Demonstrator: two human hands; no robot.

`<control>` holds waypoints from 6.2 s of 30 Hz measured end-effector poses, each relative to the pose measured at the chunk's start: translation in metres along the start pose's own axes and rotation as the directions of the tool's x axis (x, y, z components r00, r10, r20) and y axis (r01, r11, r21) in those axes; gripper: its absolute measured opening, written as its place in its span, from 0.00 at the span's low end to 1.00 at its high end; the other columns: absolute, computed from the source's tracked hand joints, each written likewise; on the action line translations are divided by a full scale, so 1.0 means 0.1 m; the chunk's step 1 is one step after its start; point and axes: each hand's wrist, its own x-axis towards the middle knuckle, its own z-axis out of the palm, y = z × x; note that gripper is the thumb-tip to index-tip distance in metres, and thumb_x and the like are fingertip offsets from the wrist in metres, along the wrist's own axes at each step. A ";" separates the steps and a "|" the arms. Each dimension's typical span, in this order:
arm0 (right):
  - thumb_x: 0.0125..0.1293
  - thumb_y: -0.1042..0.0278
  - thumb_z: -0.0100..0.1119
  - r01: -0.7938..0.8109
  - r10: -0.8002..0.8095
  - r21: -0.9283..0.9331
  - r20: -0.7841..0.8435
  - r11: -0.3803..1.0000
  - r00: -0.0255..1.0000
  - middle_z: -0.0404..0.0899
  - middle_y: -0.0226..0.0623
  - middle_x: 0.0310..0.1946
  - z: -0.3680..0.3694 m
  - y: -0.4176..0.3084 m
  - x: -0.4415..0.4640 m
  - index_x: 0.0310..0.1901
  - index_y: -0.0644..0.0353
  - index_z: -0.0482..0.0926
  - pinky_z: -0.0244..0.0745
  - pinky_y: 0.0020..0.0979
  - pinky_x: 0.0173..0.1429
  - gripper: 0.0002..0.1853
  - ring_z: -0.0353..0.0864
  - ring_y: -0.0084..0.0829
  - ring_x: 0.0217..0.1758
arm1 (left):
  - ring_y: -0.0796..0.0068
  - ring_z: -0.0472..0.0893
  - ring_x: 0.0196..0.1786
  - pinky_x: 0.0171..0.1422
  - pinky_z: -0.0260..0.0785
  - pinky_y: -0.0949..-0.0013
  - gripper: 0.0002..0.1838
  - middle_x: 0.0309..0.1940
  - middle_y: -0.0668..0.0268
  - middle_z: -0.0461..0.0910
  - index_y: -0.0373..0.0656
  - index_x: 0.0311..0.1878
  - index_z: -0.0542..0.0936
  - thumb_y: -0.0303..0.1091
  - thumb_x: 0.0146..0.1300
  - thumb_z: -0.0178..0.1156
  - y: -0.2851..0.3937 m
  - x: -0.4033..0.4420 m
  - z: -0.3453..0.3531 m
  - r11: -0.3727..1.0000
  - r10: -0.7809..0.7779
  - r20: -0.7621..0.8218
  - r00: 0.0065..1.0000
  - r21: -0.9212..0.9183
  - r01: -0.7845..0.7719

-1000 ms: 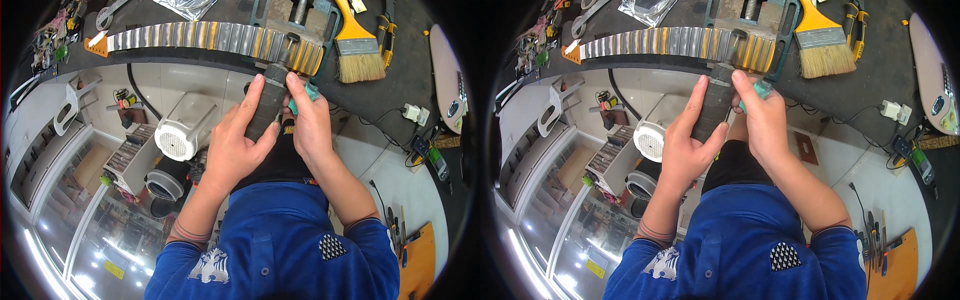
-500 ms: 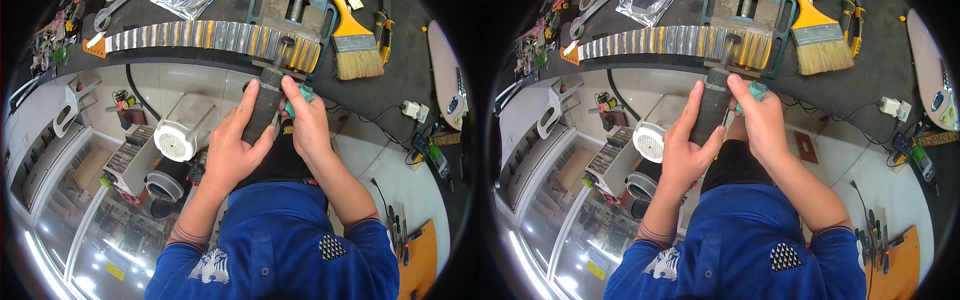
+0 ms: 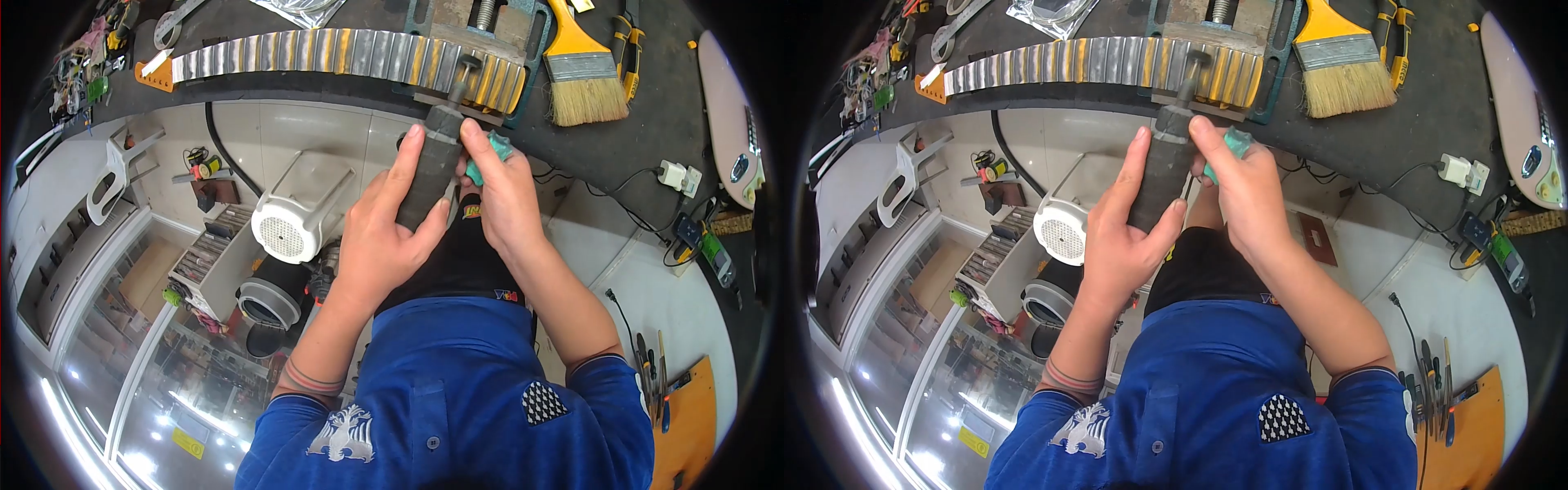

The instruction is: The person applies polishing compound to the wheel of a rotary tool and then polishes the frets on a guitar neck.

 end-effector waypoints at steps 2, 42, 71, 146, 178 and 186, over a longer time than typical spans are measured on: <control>0.85 0.43 0.79 -0.008 0.008 -0.002 0.009 1.000 1.000 0.88 0.26 0.37 -0.01 0.01 0.00 0.48 0.59 0.93 0.74 0.30 0.50 0.22 0.81 0.20 0.41 | 0.49 0.94 0.73 0.77 0.85 0.54 0.51 0.74 0.42 0.91 0.38 0.97 0.68 0.25 0.71 0.78 -0.01 0.03 0.01 1.000 0.021 -0.012 1.000 -0.006 -0.021; 0.87 0.50 0.78 -0.024 0.022 0.026 0.089 0.999 0.996 0.88 0.28 0.38 -0.24 0.18 -0.10 0.50 0.60 0.92 0.75 0.30 0.55 0.18 0.83 0.22 0.44 | 0.45 0.95 0.70 0.76 0.85 0.53 0.52 0.72 0.40 0.91 0.35 0.96 0.69 0.25 0.70 0.80 -0.19 -0.24 0.12 0.996 0.052 0.007 0.999 0.069 -0.053; 0.87 0.45 0.77 -0.025 0.023 0.037 0.070 0.999 0.997 0.88 0.26 0.37 -0.17 -0.08 0.07 0.46 0.57 0.92 0.75 0.31 0.52 0.20 0.83 0.21 0.43 | 0.51 0.96 0.66 0.72 0.86 0.54 0.53 0.67 0.43 0.94 0.42 0.98 0.68 0.25 0.71 0.79 0.18 0.05 0.01 0.998 -0.055 0.028 0.998 0.043 0.054; 0.87 0.51 0.78 -0.009 0.010 -0.017 0.059 1.000 0.998 0.89 0.29 0.38 -0.30 0.12 -0.19 0.50 0.62 0.92 0.78 0.32 0.57 0.18 0.85 0.22 0.45 | 0.44 0.93 0.74 0.78 0.84 0.53 0.52 0.75 0.39 0.90 0.37 0.96 0.69 0.26 0.71 0.81 -0.16 -0.29 0.16 0.997 0.050 0.040 0.998 0.051 -0.052; 0.87 0.51 0.78 0.011 -0.011 0.001 0.075 1.000 0.997 0.89 0.28 0.39 -0.37 0.11 -0.18 0.51 0.61 0.92 0.78 0.32 0.56 0.18 0.85 0.23 0.44 | 0.44 0.94 0.73 0.77 0.85 0.54 0.52 0.73 0.40 0.91 0.39 0.97 0.69 0.26 0.71 0.80 -0.03 -0.25 0.19 0.998 0.026 0.039 0.999 0.054 -0.028; 0.86 0.50 0.79 0.045 -0.045 0.000 0.060 0.999 0.997 0.90 0.29 0.39 -0.32 -0.04 -0.02 0.51 0.61 0.93 0.78 0.31 0.56 0.19 0.86 0.23 0.45 | 0.47 0.93 0.75 0.78 0.84 0.53 0.51 0.76 0.40 0.89 0.39 0.97 0.68 0.25 0.72 0.79 0.11 -0.06 0.20 0.999 0.013 0.009 1.000 0.030 -0.013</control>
